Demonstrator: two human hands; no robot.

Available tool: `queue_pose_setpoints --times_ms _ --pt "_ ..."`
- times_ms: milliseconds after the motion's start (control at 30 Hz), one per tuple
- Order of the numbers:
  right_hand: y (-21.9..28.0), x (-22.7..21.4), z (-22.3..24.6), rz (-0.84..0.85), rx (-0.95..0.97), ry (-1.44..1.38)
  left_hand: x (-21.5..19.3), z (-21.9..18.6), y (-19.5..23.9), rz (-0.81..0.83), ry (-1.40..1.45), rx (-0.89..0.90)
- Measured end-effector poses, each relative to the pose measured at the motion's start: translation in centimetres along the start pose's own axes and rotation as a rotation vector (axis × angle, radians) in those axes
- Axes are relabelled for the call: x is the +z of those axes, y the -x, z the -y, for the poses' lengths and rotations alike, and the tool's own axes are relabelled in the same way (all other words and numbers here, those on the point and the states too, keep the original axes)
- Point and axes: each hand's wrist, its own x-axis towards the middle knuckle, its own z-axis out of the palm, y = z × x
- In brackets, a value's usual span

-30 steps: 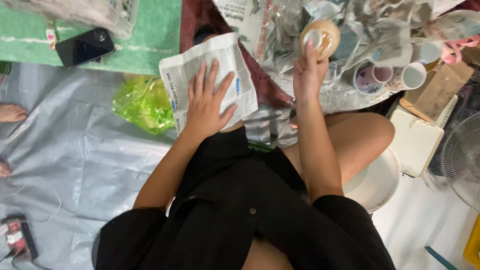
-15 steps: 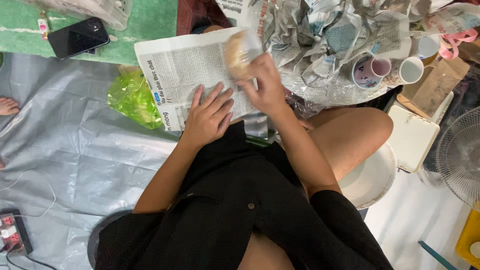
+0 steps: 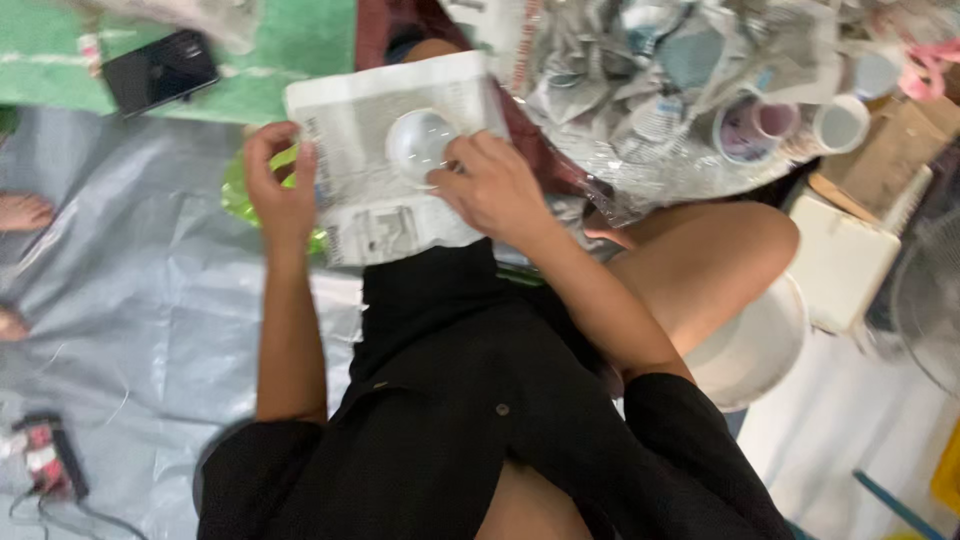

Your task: The person sits cross-legged and wraps various ceramic items, including cups, saucers, and bowls, in newspaper. They fold the paper around each item and place the wrapped bundles into a white plastic crate. The process is repeated for multiple items throughout the clip.

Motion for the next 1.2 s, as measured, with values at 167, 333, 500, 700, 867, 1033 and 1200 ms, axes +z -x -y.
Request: queue_pose_setpoints --times_ms 167,333,500,700,867,1033,1200 --pt "0.2 0.4 0.2 0.024 -0.032 0.055 -0.1 0.0 -1.4 0.152 0.129 -0.290" --pt "0.2 0.5 0.5 0.005 -0.015 0.046 -0.1 -8.0 0.3 0.182 -0.280 -0.170" --pt "0.3 0.6 0.5 0.009 -0.002 0.065 2.6 -13.9 1.6 0.392 -0.561 0.519" --pt "1.7 1.7 -1.6 -0.051 0.023 -0.272 4.8 -14.7 2.6 0.464 -0.608 0.399" --pt "2.8 7.0 -7.1 -0.559 0.655 -0.810 5.3 -13.6 2.9 0.414 -0.670 0.354" --pt "4.4 10.3 -11.5 -0.329 1.054 -1.333 5.2 -13.3 3.1 0.407 -0.633 0.315" --pt "3.5 6.7 -10.6 -0.236 0.909 -1.392 5.1 -13.7 2.8 0.410 -0.620 0.283"
